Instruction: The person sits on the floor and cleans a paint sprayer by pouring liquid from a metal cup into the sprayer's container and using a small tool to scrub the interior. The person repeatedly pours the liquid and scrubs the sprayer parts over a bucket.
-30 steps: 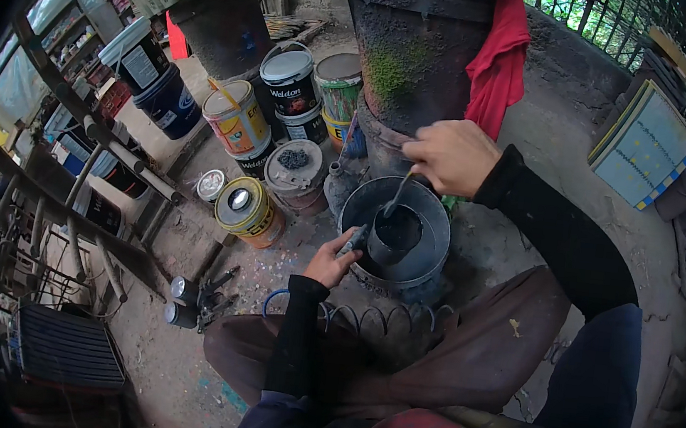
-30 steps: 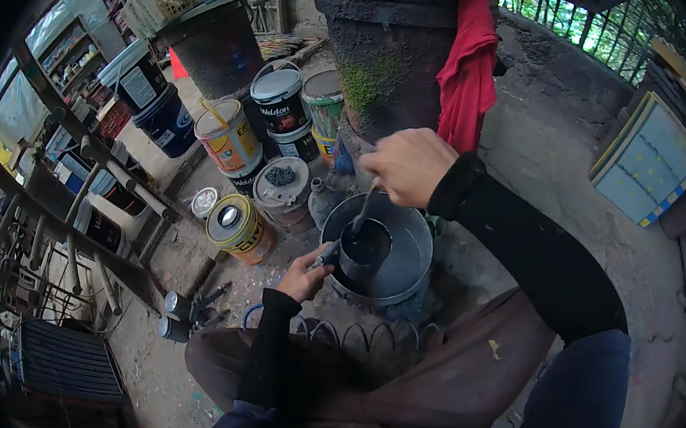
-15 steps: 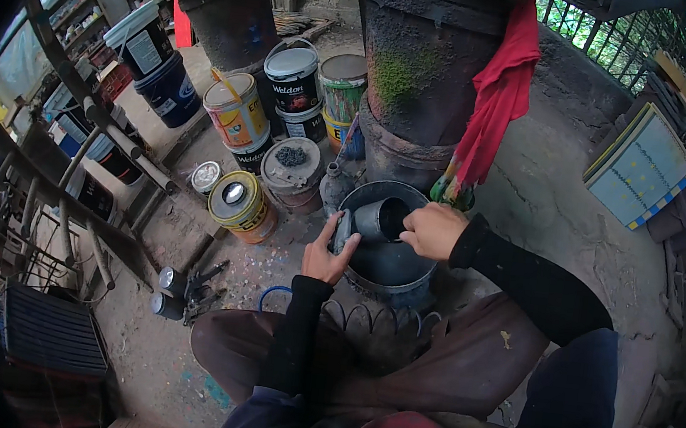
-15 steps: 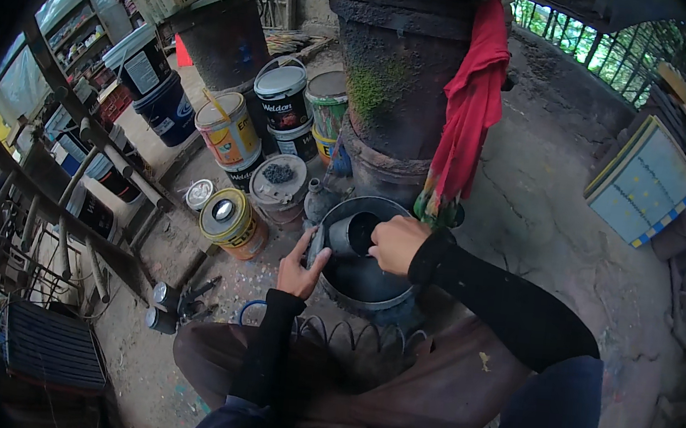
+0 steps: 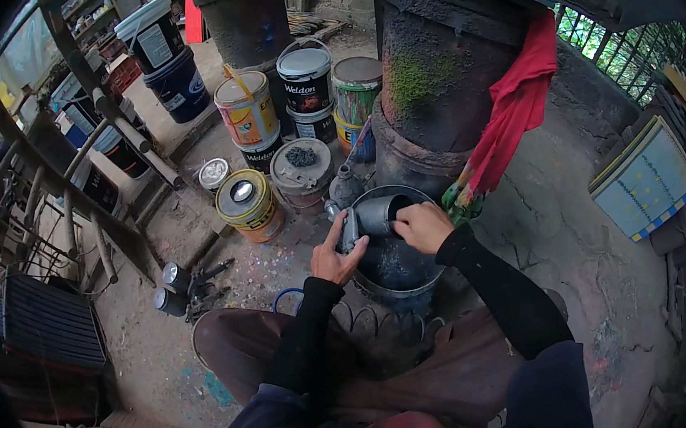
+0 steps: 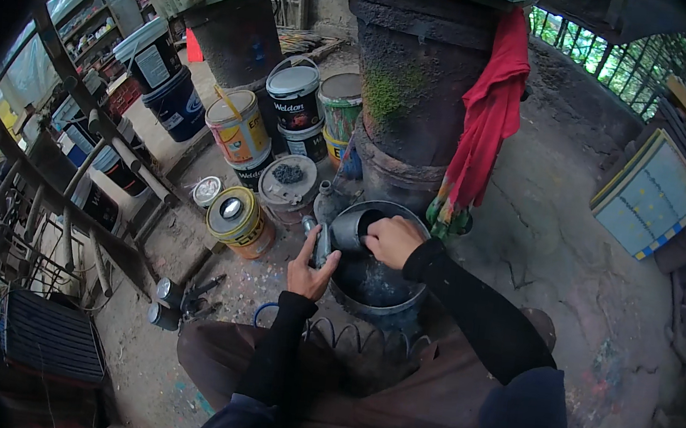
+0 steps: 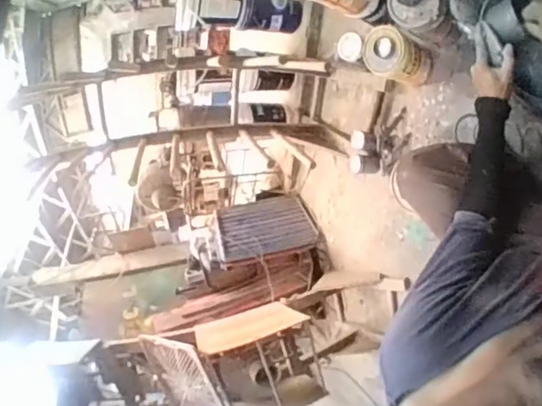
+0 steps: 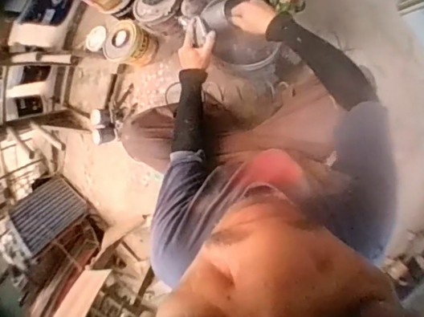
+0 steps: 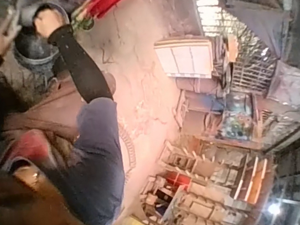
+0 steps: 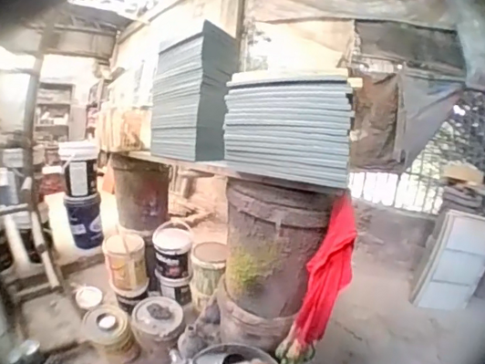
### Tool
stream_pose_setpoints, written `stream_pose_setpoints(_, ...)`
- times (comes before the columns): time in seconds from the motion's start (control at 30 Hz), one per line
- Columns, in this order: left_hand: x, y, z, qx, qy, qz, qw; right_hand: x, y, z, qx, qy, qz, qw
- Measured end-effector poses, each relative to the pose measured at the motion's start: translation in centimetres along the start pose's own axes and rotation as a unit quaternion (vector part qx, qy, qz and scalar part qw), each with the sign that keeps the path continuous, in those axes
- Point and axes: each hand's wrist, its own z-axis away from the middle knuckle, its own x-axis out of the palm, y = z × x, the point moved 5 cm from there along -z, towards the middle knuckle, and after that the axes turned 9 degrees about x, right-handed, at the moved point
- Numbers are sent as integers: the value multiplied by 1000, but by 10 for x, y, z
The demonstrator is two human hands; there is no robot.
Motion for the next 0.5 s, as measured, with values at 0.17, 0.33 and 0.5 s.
stream_pose_setpoints(0.17, 0, 2, -2, 17, 1, -22, 1000, -7, 0, -1, 33, 94, 12, 995)
stream_pose_setpoints(0.33, -4, 3, 0, 14, 11, -24, 1000, -26, 16, -1, 126, 81, -160, 976)
stream_pose_setpoints(0.5, -5, -2, -1, 11, 13, -37, 999, -21, -4, 14, 0, 31, -140, 990)
